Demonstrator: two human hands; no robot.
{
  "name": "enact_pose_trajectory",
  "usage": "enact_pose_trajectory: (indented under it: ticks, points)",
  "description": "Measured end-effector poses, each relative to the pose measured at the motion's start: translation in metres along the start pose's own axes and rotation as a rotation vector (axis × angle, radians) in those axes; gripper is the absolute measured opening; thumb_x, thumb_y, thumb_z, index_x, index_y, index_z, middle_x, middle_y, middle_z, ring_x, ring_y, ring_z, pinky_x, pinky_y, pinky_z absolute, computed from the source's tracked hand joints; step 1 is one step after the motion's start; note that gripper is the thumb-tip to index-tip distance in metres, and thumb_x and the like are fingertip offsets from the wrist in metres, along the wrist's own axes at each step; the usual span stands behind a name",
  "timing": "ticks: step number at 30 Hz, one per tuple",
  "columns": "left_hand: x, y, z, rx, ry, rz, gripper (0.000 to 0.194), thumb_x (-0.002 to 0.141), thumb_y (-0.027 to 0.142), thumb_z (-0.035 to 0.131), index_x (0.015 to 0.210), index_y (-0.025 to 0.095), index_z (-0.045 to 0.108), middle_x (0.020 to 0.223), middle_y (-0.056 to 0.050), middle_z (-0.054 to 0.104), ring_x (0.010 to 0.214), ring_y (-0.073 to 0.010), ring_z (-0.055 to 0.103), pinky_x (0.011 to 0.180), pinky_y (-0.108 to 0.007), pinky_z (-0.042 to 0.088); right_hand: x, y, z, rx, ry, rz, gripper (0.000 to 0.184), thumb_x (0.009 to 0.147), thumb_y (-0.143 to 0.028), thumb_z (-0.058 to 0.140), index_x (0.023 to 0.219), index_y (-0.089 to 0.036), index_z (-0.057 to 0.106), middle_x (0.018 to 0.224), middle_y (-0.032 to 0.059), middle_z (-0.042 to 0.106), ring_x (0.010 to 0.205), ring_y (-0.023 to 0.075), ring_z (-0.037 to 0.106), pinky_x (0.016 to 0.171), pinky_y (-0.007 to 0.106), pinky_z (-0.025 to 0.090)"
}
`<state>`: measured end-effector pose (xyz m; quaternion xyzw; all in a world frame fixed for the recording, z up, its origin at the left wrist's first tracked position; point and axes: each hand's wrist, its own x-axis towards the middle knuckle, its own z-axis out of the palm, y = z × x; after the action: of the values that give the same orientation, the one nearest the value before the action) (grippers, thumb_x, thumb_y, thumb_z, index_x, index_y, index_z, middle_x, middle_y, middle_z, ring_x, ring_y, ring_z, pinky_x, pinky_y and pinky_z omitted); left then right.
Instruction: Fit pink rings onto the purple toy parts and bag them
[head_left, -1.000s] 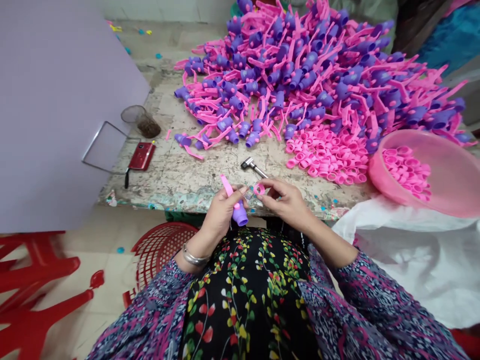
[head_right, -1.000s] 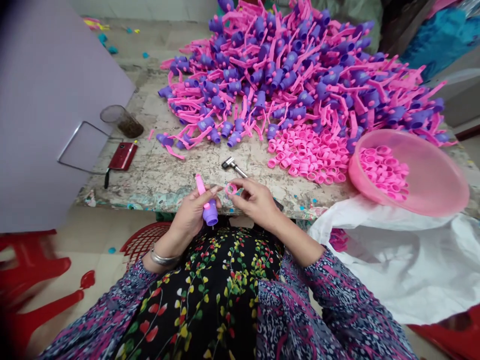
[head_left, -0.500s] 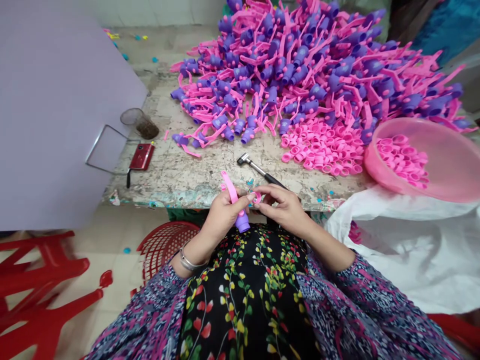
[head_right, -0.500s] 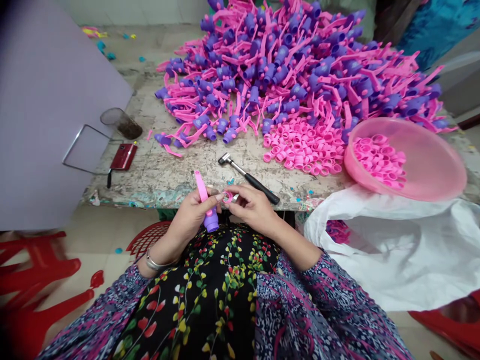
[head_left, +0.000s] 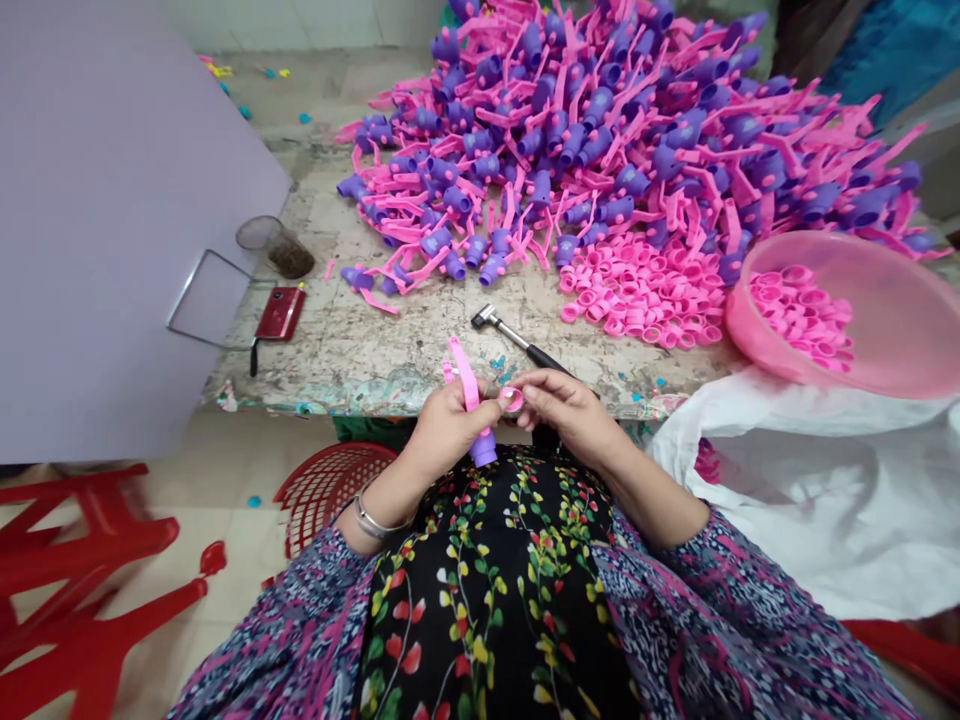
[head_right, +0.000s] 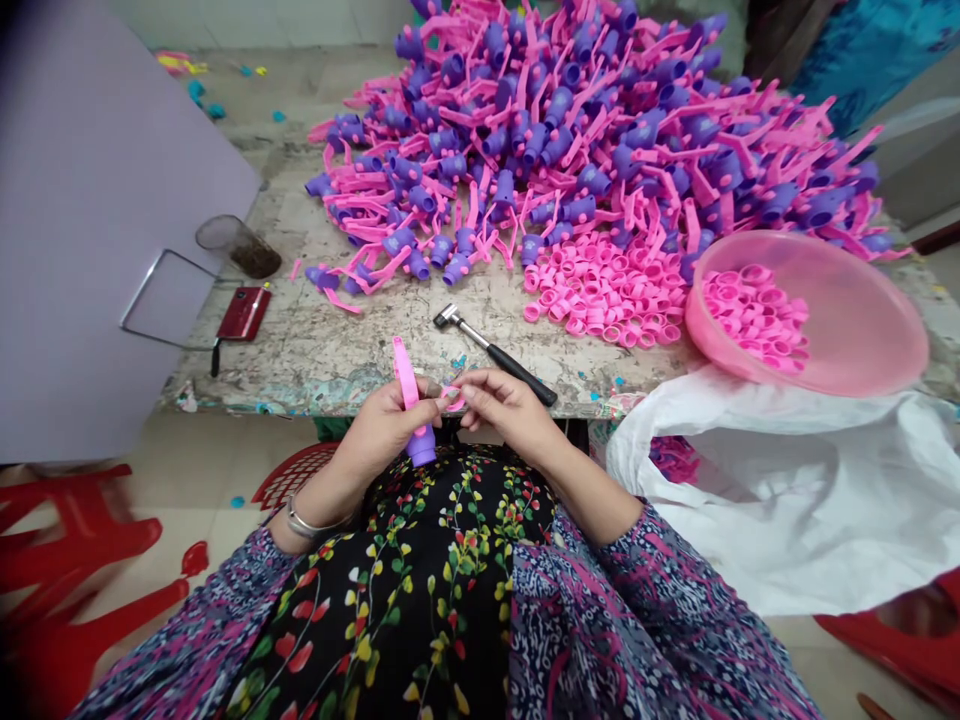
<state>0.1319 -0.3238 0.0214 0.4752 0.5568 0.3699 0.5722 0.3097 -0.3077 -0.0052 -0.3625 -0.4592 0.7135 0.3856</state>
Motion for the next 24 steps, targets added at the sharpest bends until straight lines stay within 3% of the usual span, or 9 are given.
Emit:
enact_pose_trajectory:
  ticks: [3, 6, 14, 24]
  points:
    - [0.001, -0.001, -0.005, 0.112, -0.082, -0.006, 0.027, 0.078, 0.041, 0.069, 0.07, 0.016, 0.064, 0.059, 0.003, 0.055, 0.056, -0.0093, 0.047, 0.055, -0.022, 0.036, 0.002, 0.0, -0.005, 0.241, -0.03, 0.198, 0.026, 0.08, -0.041, 0.076, 0.091, -0.019, 0.067, 0.073, -0.0021, 0.069, 0.06, 0.0076, 0.066, 0.058, 0.018, 0.055]
    - [0.002, 0.0, -0.009, 0.19, -0.147, -0.033, 0.023, 0.077, 0.039, 0.069, 0.074, 0.016, 0.067, 0.062, 0.002, 0.058, 0.058, -0.0096, 0.049, 0.055, -0.022, 0.036, 0.002, 0.001, -0.008, 0.376, -0.126, 0.321, 0.027, 0.078, -0.036, 0.08, 0.092, -0.018, 0.065, 0.076, -0.0008, 0.073, 0.065, 0.0111, 0.071, 0.061, 0.021, 0.059]
    - [0.003, 0.009, -0.011, 0.147, -0.356, -0.068, 0.018, 0.075, 0.031, 0.069, 0.065, 0.016, 0.066, 0.057, 0.003, 0.056, 0.052, -0.0069, 0.043, 0.051, -0.021, 0.033, -0.001, 0.006, -0.015, 0.476, -0.284, 0.407, 0.024, 0.078, -0.028, 0.08, 0.09, -0.016, 0.063, 0.074, 0.0022, 0.075, 0.067, 0.0137, 0.074, 0.063, 0.023, 0.061]
    - [0.01, 0.002, -0.009, -0.336, -0.146, -0.205, 0.038, 0.079, 0.053, 0.065, 0.082, 0.015, 0.064, 0.061, -0.001, 0.065, 0.056, -0.0105, 0.056, 0.056, -0.023, 0.042, -0.011, -0.002, -0.01, 0.561, -0.108, 0.295, 0.029, 0.075, -0.021, 0.081, 0.102, -0.017, 0.07, 0.088, 0.0017, 0.076, 0.076, 0.0109, 0.073, 0.075, 0.022, 0.061]
